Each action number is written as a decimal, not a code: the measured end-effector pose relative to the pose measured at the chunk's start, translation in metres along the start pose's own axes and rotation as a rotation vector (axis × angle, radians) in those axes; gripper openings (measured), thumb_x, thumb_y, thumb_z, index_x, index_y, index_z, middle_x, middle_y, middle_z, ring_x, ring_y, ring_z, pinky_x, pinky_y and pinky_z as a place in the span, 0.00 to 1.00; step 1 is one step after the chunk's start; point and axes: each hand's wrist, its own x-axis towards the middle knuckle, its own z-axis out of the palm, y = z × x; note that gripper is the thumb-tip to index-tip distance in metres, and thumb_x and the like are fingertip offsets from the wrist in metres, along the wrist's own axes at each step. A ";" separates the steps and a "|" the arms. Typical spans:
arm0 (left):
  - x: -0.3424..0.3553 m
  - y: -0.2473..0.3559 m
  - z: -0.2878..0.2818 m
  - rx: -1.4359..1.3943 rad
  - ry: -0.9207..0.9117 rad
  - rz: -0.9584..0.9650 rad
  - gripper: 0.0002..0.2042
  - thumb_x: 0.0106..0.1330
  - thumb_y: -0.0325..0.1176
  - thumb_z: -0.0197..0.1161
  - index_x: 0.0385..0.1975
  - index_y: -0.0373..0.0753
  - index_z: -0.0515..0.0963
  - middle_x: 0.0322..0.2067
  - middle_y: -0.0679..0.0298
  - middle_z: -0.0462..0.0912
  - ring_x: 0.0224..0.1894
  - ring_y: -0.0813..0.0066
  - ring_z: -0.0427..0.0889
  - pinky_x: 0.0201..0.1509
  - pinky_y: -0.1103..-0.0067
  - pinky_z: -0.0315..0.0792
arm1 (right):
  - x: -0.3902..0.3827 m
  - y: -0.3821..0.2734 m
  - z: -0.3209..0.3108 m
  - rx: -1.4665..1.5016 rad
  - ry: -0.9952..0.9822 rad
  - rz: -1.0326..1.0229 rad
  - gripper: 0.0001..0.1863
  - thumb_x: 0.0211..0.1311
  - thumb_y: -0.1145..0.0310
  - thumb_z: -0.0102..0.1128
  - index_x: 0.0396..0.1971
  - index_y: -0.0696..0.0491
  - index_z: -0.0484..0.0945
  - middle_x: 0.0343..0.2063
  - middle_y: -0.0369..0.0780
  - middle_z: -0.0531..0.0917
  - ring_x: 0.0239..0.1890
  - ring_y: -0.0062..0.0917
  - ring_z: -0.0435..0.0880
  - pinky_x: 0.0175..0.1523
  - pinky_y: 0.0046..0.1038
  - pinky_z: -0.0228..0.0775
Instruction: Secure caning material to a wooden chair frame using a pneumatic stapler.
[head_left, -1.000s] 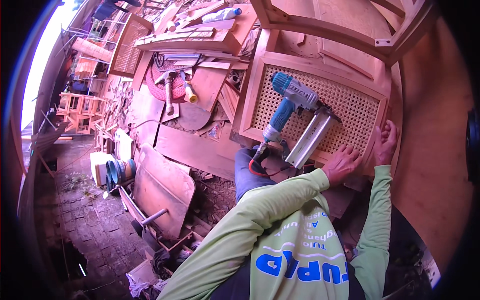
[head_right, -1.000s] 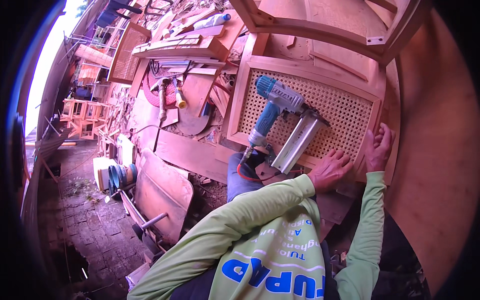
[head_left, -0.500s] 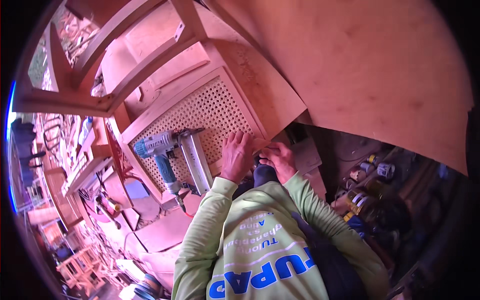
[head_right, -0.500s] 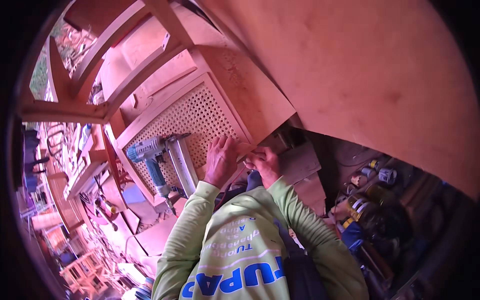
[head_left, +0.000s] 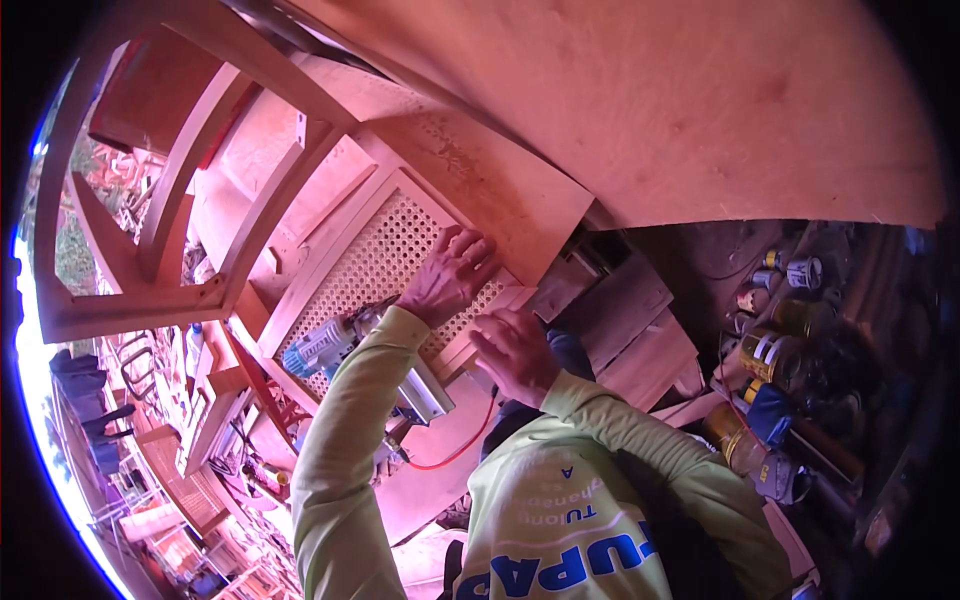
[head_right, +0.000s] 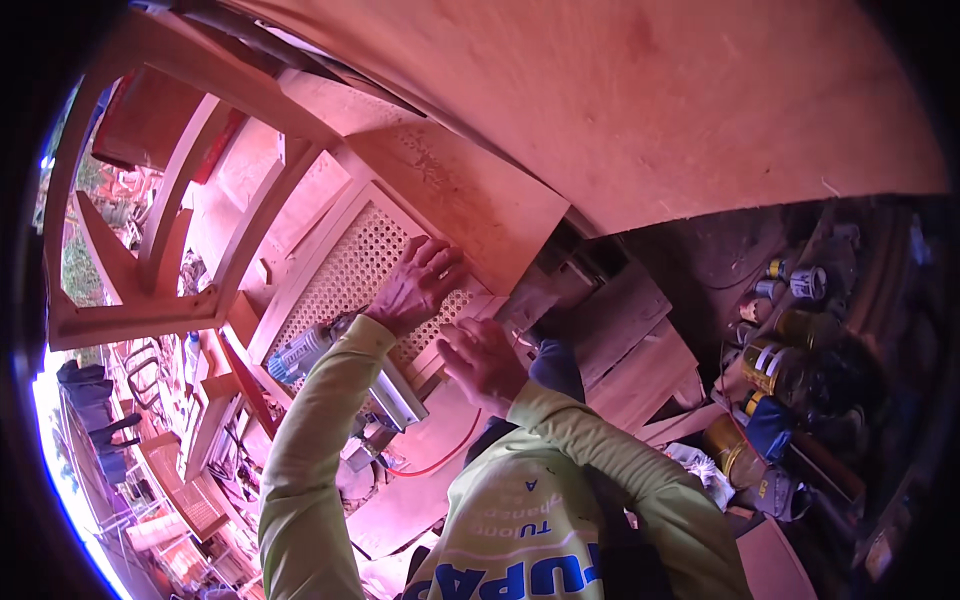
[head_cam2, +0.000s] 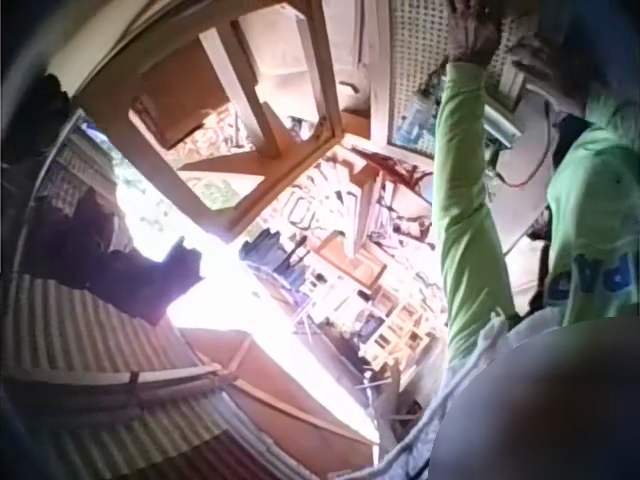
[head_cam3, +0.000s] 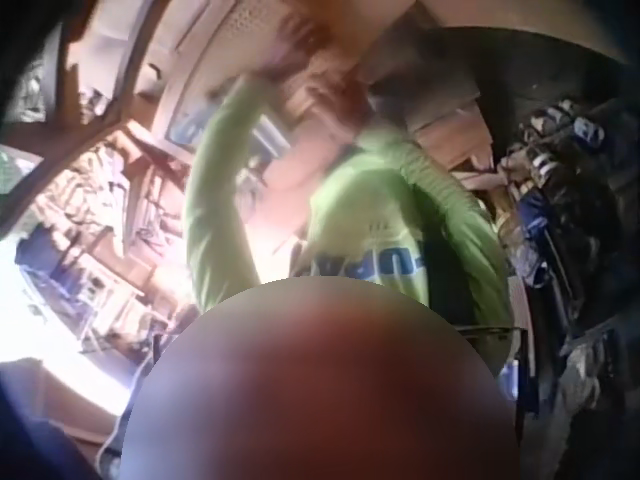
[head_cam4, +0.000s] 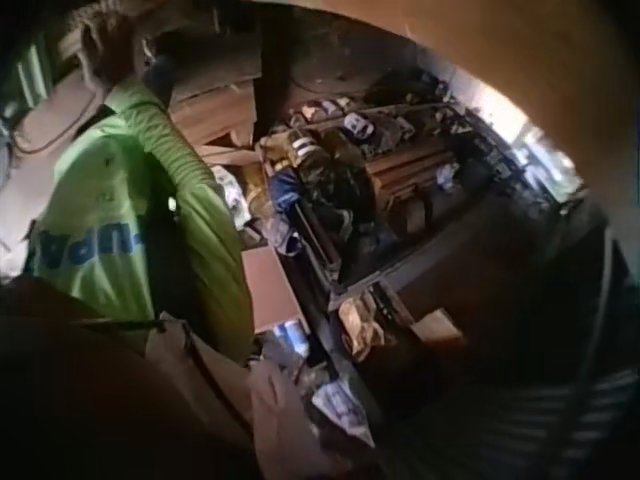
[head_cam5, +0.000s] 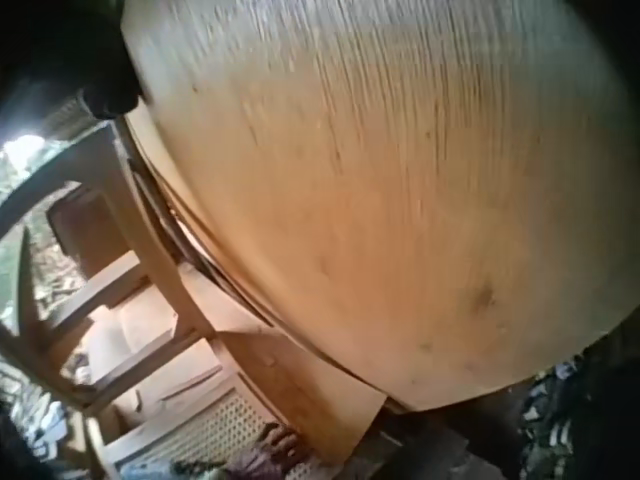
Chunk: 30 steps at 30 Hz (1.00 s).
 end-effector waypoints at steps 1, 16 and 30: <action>0.004 -0.004 0.002 0.011 -0.017 0.035 0.15 0.57 0.36 0.62 0.44 0.41 0.80 0.49 0.60 0.79 0.58 0.61 0.77 0.64 0.61 0.69 | 0.004 0.001 0.005 -0.045 -0.086 -0.041 0.22 0.55 0.67 0.71 0.50 0.57 0.80 0.55 0.48 0.79 0.51 0.41 0.80 0.61 0.49 0.69; 0.021 -0.024 -0.005 0.047 -0.202 0.306 0.12 0.59 0.34 0.62 0.43 0.42 0.78 0.45 0.62 0.78 0.55 0.63 0.78 0.65 0.63 0.69 | 0.025 0.012 0.024 -0.183 -0.400 -0.140 0.13 0.59 0.65 0.58 0.42 0.54 0.81 0.46 0.39 0.77 0.59 0.34 0.75 0.71 0.50 0.62; 0.034 -0.031 -0.005 0.041 -0.242 0.373 0.11 0.59 0.31 0.62 0.41 0.40 0.75 0.42 0.60 0.77 0.52 0.60 0.77 0.62 0.64 0.70 | 0.027 0.004 0.037 -0.214 -0.356 -0.084 0.08 0.60 0.65 0.58 0.31 0.54 0.80 0.41 0.38 0.76 0.55 0.32 0.75 0.65 0.42 0.65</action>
